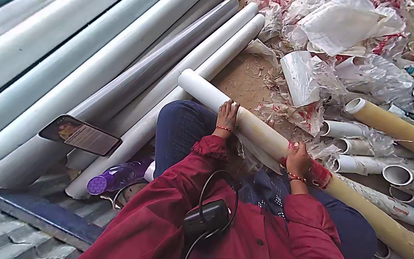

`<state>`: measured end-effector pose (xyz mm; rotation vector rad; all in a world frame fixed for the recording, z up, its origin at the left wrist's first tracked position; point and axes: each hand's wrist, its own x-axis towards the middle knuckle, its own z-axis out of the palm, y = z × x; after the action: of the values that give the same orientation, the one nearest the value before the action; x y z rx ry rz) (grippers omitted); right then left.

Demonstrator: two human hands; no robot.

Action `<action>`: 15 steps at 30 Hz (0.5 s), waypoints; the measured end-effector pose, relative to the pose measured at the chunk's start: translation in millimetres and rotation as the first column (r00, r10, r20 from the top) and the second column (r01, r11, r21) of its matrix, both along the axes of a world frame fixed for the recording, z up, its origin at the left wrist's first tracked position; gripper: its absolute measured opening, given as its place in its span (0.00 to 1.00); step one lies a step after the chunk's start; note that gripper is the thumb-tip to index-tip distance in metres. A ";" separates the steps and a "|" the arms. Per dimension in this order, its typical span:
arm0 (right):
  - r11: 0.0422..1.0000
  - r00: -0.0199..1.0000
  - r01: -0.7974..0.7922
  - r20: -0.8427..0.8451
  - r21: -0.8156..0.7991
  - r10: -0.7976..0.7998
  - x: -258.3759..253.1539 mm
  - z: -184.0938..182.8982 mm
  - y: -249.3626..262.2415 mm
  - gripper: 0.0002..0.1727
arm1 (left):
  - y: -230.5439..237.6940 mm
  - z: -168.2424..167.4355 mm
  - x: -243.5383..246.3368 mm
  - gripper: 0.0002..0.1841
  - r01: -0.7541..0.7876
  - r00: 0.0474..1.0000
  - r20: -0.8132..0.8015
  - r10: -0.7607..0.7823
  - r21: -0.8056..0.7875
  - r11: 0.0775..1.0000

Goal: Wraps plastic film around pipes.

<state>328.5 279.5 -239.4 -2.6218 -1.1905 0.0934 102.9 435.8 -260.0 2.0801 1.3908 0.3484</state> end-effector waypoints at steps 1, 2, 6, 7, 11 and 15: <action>1.000 0.999 -0.025 -0.031 0.007 0.025 -6.9 1.3 -0.3 0.20 | 1.5 3.0 -0.6 0.48 -0.048 0.999 0.004 0.048 -0.022 0.999; 0.999 0.997 -0.049 -0.056 0.012 0.049 -13.1 2.4 0.2 0.21 | 3.0 6.7 0.0 0.49 -0.083 0.996 -0.027 0.082 -0.066 0.994; 0.963 0.961 -0.255 -0.087 0.084 0.261 -31.4 5.0 12.1 0.19 | 11.9 11.4 4.7 0.52 -0.089 0.991 -0.111 0.072 -0.164 0.982; 0.936 0.935 -0.340 -0.079 0.088 0.346 -37.0 6.0 17.9 0.18 | 14.3 11.0 3.9 0.50 -0.075 0.993 -0.101 0.058 -0.174 0.982; 0.815 0.813 -0.579 -0.088 -0.023 0.575 -68.5 14.3 54.1 0.17 | 25.7 16.5 -0.1 0.38 -0.039 0.997 -0.068 0.026 -0.188 0.981; 0.738 0.754 -0.652 -0.052 -0.171 0.654 -90.8 15.5 89.8 0.15 | 35.6 17.9 -2.0 0.35 -0.005 0.998 -0.060 -0.011 -0.256 0.967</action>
<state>237.6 369.3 -224.0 -2.1922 -2.1505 0.3299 100.9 471.4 -242.1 1.8934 1.3877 0.0974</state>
